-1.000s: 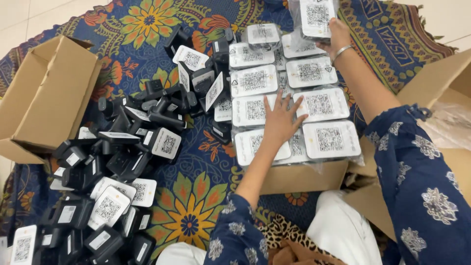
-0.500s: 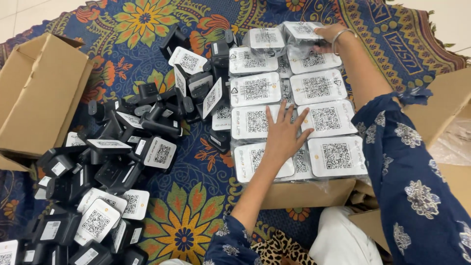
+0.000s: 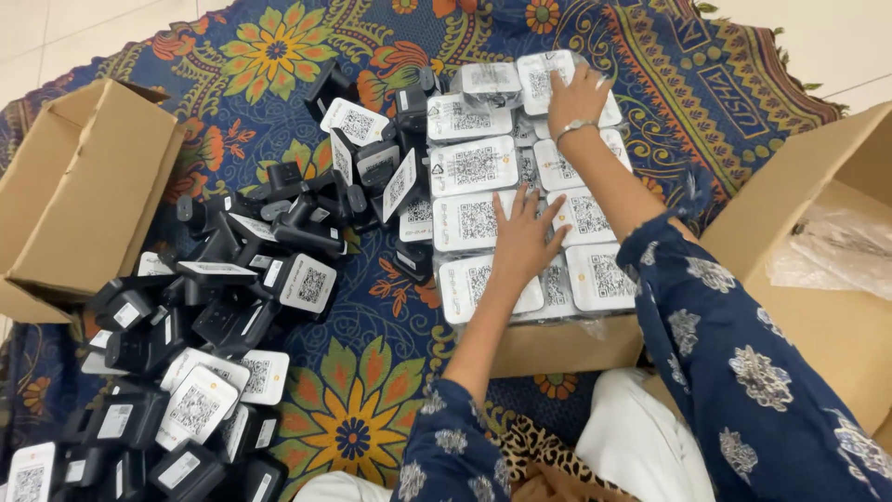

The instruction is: The person packs electronic handheld scanners into plastic bags and places them into a cardboard box.

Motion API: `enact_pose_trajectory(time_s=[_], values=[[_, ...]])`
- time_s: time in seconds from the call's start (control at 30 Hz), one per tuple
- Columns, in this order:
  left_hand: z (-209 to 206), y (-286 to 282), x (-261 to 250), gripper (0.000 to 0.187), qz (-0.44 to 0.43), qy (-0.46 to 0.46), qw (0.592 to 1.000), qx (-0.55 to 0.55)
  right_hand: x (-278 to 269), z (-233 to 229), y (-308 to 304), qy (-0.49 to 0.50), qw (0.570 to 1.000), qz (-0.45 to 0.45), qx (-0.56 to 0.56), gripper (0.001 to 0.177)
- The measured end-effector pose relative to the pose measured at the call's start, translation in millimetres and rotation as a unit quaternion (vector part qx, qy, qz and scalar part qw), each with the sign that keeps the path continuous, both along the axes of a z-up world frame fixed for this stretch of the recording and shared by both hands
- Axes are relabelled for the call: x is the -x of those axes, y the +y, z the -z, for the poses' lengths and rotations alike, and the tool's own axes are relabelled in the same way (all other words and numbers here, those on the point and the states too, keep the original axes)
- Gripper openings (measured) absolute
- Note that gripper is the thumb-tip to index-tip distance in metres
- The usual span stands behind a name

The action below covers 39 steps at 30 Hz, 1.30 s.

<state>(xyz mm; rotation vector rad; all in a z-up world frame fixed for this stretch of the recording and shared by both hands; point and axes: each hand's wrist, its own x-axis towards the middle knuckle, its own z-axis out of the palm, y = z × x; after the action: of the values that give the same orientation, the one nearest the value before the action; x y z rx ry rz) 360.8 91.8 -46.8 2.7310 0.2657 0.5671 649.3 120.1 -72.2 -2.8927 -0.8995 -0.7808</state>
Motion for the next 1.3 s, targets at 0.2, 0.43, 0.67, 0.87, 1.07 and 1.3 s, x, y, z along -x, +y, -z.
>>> enact_pose_trajectory(time_s=[0.2, 0.43, 0.67, 0.87, 1.07, 1.3], values=[[28, 9, -1, 0.029, -0.023, -0.113, 0.992, 0.049, 229, -40, -146, 0.187, 0.964, -0.1, -0.16, 0.051], [-17, -19, 116, 0.052, -0.165, -0.137, 0.975, 0.05, 349, -32, -224, 0.079, 0.965, -0.141, -0.205, 0.061], [9, -28, 177, 0.068, -0.017, -0.117, 0.988, -0.102, 345, -3, -202, 0.008, 0.944, -0.113, -0.31, 0.033], [45, 2, 137, 0.066, 0.025, -0.169, 0.965, -0.2, 319, 9, -191, -0.064, 0.939, -0.12, -0.316, 0.023], [51, 22, 89, 0.066, 0.011, -0.18, 0.956, -0.232, 272, 12, -169, -0.071, 0.933, -0.136, -0.324, 0.023], [59, 53, -15, 0.065, -0.013, -0.194, 0.948, -0.251, 165, 18, -136, -0.065, 0.928, -0.16, -0.33, 0.022]])
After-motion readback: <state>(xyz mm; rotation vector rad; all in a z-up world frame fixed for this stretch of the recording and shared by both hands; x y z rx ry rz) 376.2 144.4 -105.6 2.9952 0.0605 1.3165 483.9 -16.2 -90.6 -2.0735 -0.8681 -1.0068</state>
